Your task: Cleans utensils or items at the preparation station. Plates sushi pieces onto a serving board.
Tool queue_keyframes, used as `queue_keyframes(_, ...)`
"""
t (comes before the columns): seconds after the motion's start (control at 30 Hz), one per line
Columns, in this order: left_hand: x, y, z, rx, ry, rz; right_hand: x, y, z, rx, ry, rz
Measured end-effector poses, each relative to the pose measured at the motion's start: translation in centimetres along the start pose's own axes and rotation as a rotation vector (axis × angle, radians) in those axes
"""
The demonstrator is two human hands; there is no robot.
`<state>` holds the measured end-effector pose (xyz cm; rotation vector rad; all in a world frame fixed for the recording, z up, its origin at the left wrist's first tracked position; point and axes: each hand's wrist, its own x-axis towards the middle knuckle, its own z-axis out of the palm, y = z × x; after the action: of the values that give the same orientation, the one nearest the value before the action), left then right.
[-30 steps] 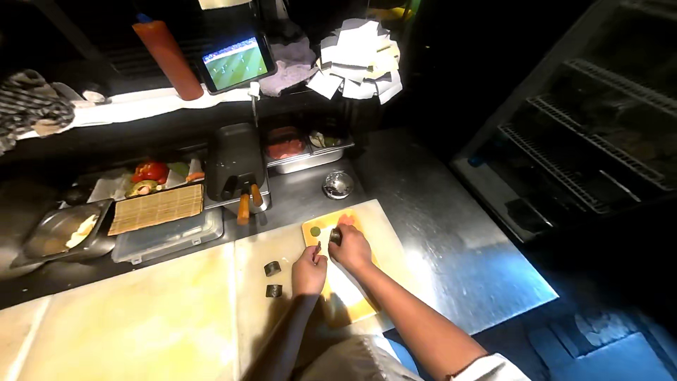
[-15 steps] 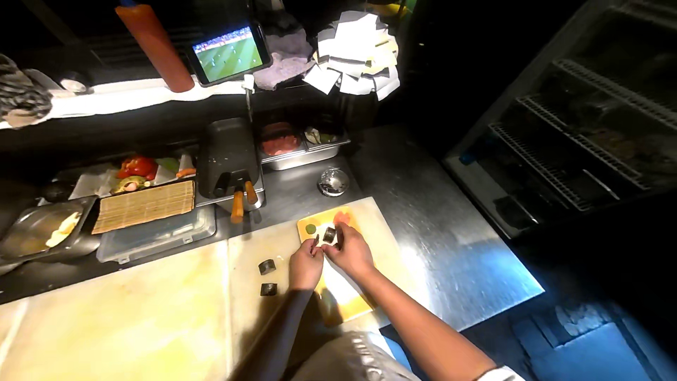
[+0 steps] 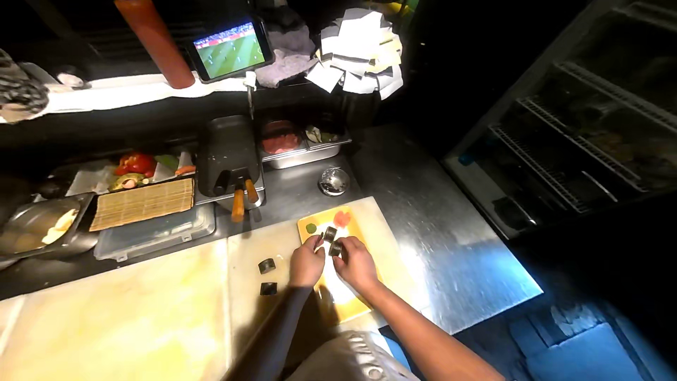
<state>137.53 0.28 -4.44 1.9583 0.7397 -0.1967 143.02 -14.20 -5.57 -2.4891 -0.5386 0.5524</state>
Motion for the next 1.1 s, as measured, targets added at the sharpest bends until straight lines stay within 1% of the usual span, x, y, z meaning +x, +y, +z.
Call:
queue_keyframes(0.23,0.0,0.1,0.1,0.006,0.000,-0.011,0.2,0.5,0.6,0.029,0.057,-0.035)
queue_keyframes(0.4,-0.5,0.1,-0.1,0.029,-0.013,-0.033,-0.1,0.3,0.0,0.014,0.016,0.002)
queue_keyframes(0.43,-1.0,0.0,-0.3,0.028,-0.021,-0.041,-0.6,0.2,-0.2,0.009,0.035,-0.001)
queue_keyframes(0.47,-1.8,-0.2,-0.5,0.017,-0.022,-0.035,-1.2,0.2,-0.4,-0.002,0.078,-0.026)
queue_keyframes(0.5,-2.9,-0.6,-0.7,-0.014,-0.003,-0.009,-1.8,0.3,-0.3,-0.007,0.173,-0.100)
queue_keyframes(0.57,-6.1,-2.2,-0.8,-0.129,0.114,0.068,-2.3,0.1,0.8,-0.004,0.381,-0.332)
queue_keyframes(0.6,-7.7,-3.1,-1.0,-0.179,0.157,0.071,-2.3,-0.6,1.3,0.006,0.390,-0.417)
queue_keyframes(0.63,-9.4,-3.8,-1.4,-0.218,0.168,0.040,-2.2,-1.6,1.7,0.017,0.327,-0.470)
queue_keyframes(0.67,-11.2,-4.4,-2.1,-0.236,0.166,-0.021,-2.1,-3.0,2.0,0.019,0.209,-0.491)
queue_keyframes(0.7,-12.7,-4.9,-2.6,-0.255,0.177,-0.077,-1.7,-4.7,2.2,0.016,0.044,-0.475)
queue_keyframes(0.77,-14.8,-6.8,-3.0,-0.266,0.232,-0.154,-0.1,-8.6,2.9,-0.016,-0.241,-0.379)
queue_keyframes(0.83,-16.3,-8.2,-3.2,-0.263,0.280,-0.187,1.5,-12.3,4.2,-0.082,-0.422,-0.242)
queue_keyframes(0.9,-17.8,-8.3,-3.8,-0.281,0.288,-0.227,1.9,-15.0,5.5,-0.138,-0.451,-0.170)
queue_keyframes(0.97,-18.7,-7.9,-4.4,-0.253,0.282,-0.231,2.1,-16.1,6.5,-0.149,-0.425,-0.139)
queue_keyframes(1.03,-19.0,-7.8,-4.6,-0.234,0.299,-0.219,1.9,-15.7,6.4,-0.120,-0.411,-0.136)
queue_keyframes(1.1,-18.7,-8.2,-4.6,-0.250,0.325,-0.195,1.5,-14.0,5.1,-0.041,-0.408,-0.160)
